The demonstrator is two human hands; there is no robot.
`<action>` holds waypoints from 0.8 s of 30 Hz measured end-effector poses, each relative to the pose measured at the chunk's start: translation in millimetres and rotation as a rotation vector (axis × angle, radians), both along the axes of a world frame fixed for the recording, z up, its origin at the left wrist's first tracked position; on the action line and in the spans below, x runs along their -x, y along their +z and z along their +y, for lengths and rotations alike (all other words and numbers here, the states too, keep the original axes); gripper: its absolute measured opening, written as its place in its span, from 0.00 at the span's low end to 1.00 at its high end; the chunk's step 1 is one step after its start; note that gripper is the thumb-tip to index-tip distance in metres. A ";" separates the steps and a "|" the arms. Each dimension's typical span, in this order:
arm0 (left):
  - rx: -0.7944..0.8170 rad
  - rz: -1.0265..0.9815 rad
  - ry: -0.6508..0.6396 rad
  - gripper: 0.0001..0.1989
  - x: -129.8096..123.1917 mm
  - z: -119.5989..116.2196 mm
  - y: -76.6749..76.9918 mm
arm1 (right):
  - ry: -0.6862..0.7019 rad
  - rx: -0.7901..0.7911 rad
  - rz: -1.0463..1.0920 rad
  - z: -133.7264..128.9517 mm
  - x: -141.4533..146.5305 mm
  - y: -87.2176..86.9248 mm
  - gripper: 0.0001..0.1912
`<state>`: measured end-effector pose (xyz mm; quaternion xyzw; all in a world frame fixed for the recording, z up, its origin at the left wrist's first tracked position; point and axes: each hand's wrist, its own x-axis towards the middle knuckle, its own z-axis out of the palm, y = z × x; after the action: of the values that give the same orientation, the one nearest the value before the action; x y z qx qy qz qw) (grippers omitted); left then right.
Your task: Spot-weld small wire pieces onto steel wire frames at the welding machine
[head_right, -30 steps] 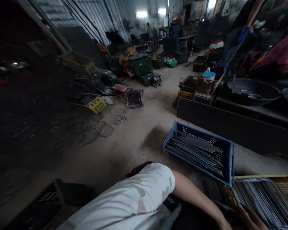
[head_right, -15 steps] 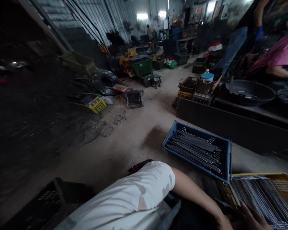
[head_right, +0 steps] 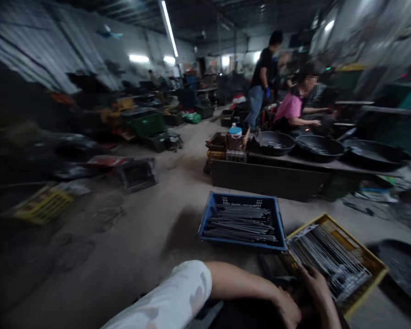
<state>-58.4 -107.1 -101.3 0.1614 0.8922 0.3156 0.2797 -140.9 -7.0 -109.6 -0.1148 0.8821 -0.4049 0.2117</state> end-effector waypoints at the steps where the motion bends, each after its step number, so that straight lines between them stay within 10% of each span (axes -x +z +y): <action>1: 0.021 -0.042 -0.143 0.16 1.1 -2.4 -3.5 | -0.050 0.039 -0.070 -2.7 0.0 -0.4 0.30; 4: 0.069 -0.143 -0.440 0.23 7.7 -6.6 -10.9 | -0.145 0.056 -0.115 -3.8 0.5 -5.0 0.34; 11: 0.215 -0.171 -0.599 0.39 9.7 -1.3 -21.9 | -0.112 0.009 -0.076 0.3 1.7 -12.7 0.36; 24: 0.254 -0.187 -0.610 0.39 3.5 -8.1 -6.5 | -0.157 0.066 -0.035 -3.7 -4.8 -2.4 0.30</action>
<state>-61.9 -115.2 -107.9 0.3551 0.8056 0.1172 0.4596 -136.2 -10.8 -112.0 -0.0450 0.8706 -0.4512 0.1907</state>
